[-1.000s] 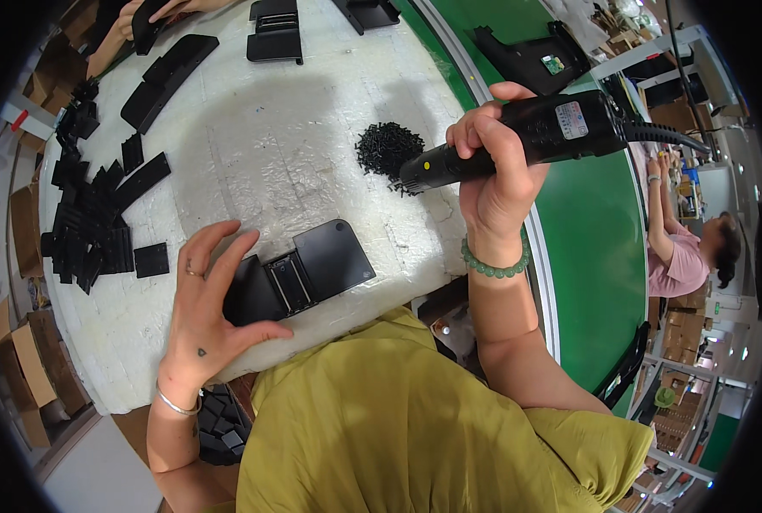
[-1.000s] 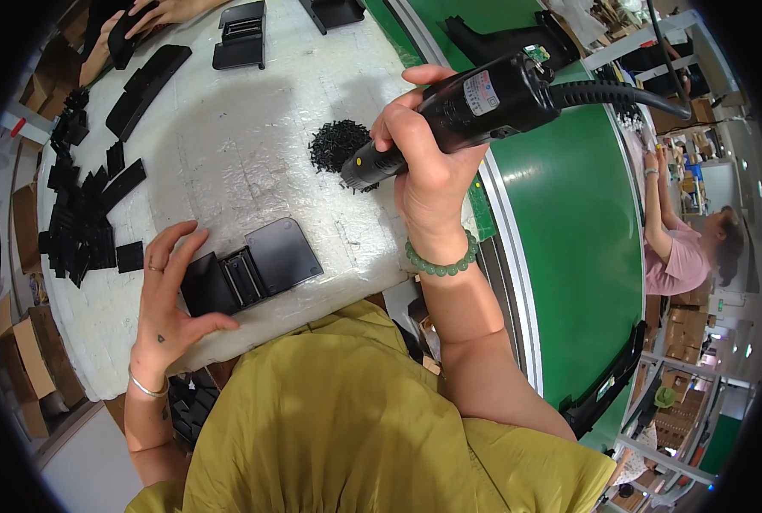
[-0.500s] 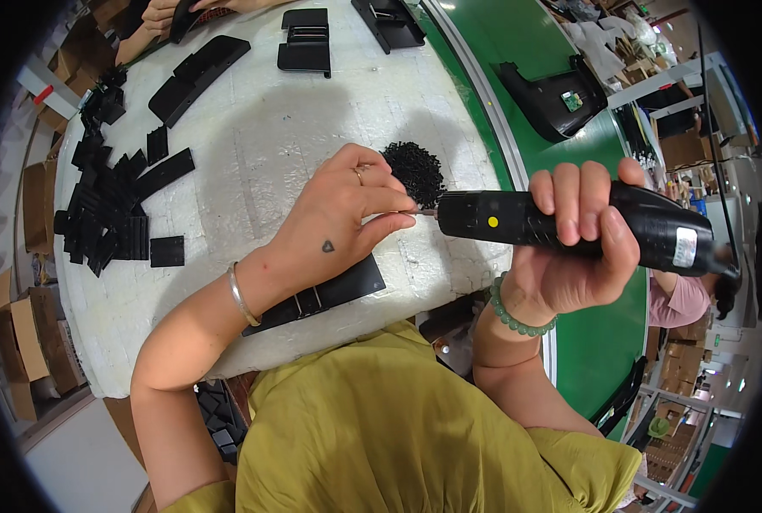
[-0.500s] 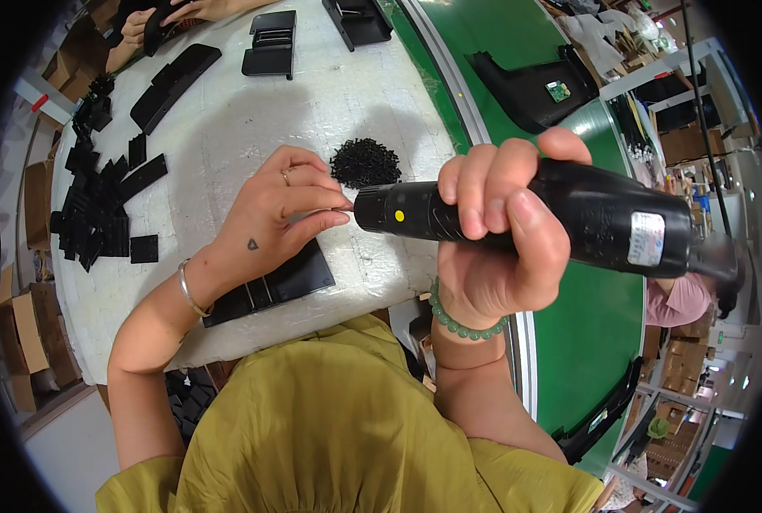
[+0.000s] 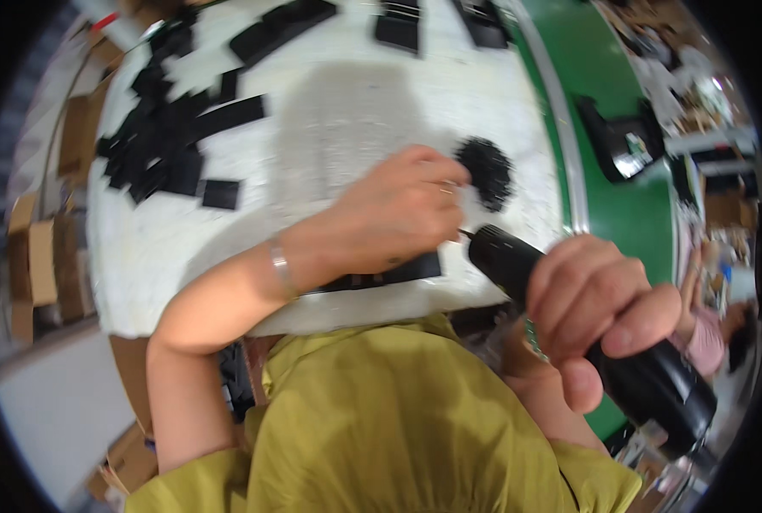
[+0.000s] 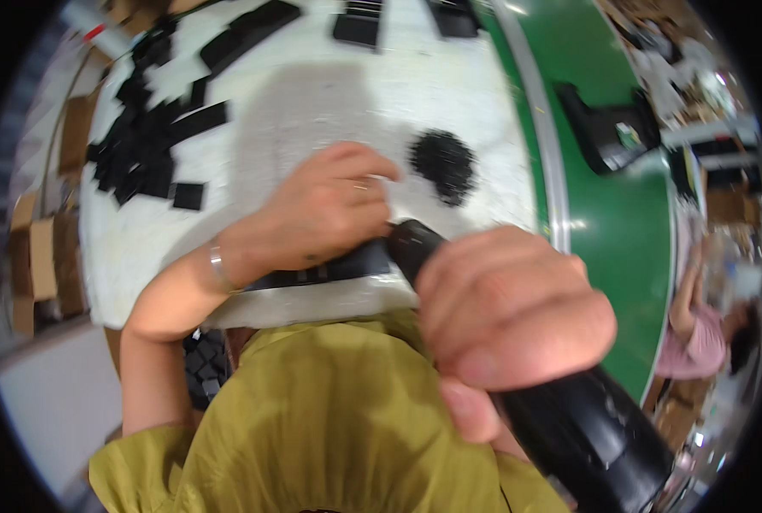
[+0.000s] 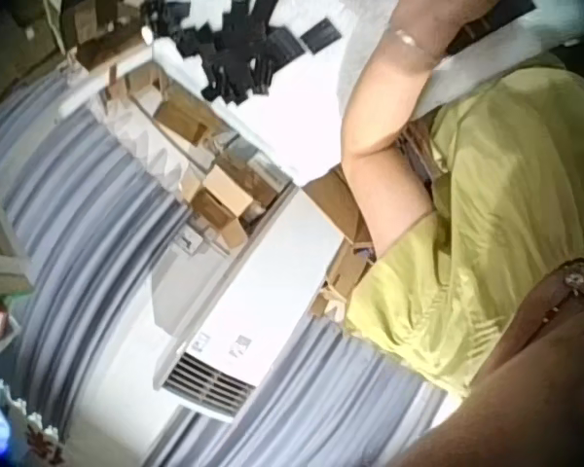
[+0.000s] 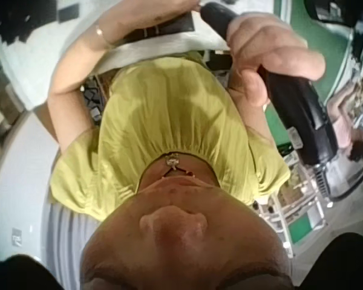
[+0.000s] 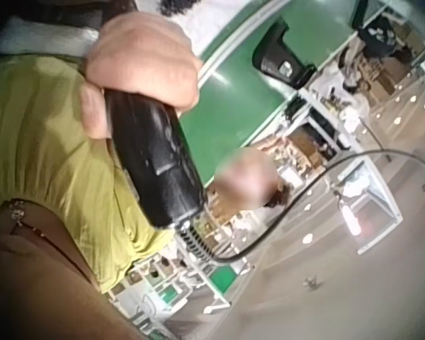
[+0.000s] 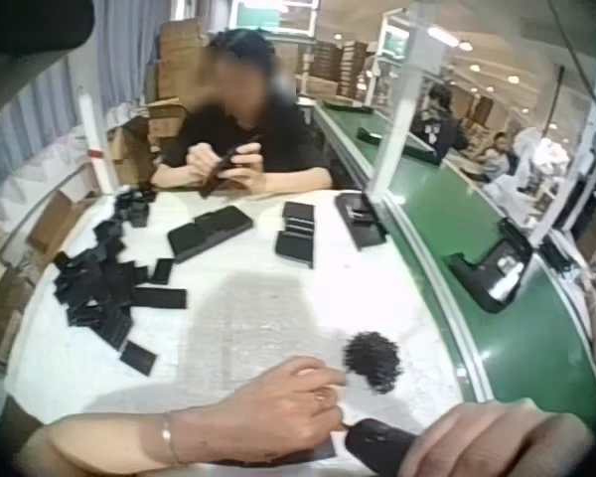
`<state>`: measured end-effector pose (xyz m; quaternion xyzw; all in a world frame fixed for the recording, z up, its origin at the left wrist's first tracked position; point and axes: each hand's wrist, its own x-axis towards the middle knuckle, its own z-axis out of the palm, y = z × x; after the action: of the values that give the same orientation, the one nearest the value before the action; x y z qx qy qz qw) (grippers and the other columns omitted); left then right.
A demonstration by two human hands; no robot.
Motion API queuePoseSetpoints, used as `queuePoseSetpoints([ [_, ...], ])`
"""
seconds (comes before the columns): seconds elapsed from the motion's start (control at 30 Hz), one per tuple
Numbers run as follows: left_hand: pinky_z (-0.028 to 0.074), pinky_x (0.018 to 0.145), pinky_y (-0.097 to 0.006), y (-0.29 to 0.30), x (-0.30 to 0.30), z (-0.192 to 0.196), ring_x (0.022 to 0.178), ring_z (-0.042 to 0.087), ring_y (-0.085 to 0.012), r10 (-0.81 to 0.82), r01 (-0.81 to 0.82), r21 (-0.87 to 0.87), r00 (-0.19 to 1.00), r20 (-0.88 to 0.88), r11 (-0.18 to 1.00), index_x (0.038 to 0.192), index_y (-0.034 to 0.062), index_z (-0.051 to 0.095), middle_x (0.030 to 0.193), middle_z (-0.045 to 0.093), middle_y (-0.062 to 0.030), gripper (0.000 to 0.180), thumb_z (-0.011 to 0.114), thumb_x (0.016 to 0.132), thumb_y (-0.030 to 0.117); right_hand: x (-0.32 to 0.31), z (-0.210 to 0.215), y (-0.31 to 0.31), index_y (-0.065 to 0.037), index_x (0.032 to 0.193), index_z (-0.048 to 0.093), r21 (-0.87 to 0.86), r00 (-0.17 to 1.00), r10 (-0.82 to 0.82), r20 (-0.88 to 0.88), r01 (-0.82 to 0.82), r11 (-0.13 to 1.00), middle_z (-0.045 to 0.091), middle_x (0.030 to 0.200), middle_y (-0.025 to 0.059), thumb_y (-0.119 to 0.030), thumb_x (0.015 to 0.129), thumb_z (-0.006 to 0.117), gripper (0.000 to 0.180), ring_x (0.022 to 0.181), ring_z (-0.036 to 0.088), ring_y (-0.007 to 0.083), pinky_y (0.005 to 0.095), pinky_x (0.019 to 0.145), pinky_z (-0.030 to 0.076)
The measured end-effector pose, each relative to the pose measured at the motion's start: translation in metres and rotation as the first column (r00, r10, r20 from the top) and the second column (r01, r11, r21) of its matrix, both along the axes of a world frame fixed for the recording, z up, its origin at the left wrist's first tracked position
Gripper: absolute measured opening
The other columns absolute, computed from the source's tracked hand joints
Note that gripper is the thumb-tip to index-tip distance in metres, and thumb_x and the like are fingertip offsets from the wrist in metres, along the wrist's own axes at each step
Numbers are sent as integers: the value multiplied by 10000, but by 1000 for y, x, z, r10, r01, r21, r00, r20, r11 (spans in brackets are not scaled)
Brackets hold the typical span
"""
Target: Assembling small plastic components using an electric screwdriver on a factory assembly line.
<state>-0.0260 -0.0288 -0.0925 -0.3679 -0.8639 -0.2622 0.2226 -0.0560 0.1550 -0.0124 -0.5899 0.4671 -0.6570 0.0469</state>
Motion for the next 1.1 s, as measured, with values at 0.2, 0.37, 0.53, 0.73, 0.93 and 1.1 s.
queuePoseSetpoints([
  [0.2, 446, 852, -374, -17, 31, -3, 1014, 549, -267, 151, -152, -6, 969, 198, 988, 826, 53, 615, 833, 603, -80, 238, 717, 677, 209, 23, -17, -25, -124, 973, 441, -139, 972, -178, 151, 199, 970, 457, 551, -59, -139, 708, 662, 345, 395, 413, 54, 190, 423, 367],
  [0.37, 453, 878, -388, -94, 76, 6, 1027, 549, -306, 504, -527, -48, 776, 381, 848, 1121, 75, 590, 1136, 578, -112, 553, 774, 639, 273, 15, -23, -20, -111, 1011, 415, -158, 932, -93, 350, 157, 975, 469, 569, -34, -90, 722, 645, 371, 436, 448, 103, 250, 476, 378],
  [0.53, 475, 712, -357, -154, 108, -1, 839, 548, -280, 624, -658, -129, 608, 491, 742, 967, 35, 643, 932, 597, -89, 480, 786, 574, 271, 11, -23, -15, -95, 1048, 397, -180, 931, -45, 362, 117, 977, 452, 574, -29, -96, 739, 602, 370, 453, 431, 89, 240, 507, 366],
  [0.73, 497, 678, -351, -150, 99, -3, 734, 585, -311, 645, -535, -370, 690, 328, 760, 979, 7, 621, 861, 574, -138, 382, 751, 651, 153, 12, -24, -19, -87, 1081, 404, -127, 928, -56, 367, 109, 986, 441, 572, -27, -92, 736, 604, 399, 461, 425, 95, 252, 536, 369],
  [0.93, 516, 654, -265, -109, 92, 30, 685, 607, -174, 564, -642, 39, 699, 440, 765, 972, 0, 643, 775, 627, -96, 249, 652, 724, 1, 16, -22, -6, -114, 1073, 423, -109, 915, -82, 394, 135, 985, 417, 602, -66, -125, 739, 556, 360, 500, 399, 46, 222, 585, 326],
  [1.1, 491, 739, -200, -63, 82, 14, 794, 582, -75, -26, -533, 370, 546, 838, 761, 981, -18, 651, 900, 635, -43, 202, 650, 780, -40, 7, -25, 0, -100, 1185, 412, -97, 920, 3, 393, 38, 995, 448, 631, -22, -113, 763, 551, 444, 497, 420, 98, 262, 578, 366],
])
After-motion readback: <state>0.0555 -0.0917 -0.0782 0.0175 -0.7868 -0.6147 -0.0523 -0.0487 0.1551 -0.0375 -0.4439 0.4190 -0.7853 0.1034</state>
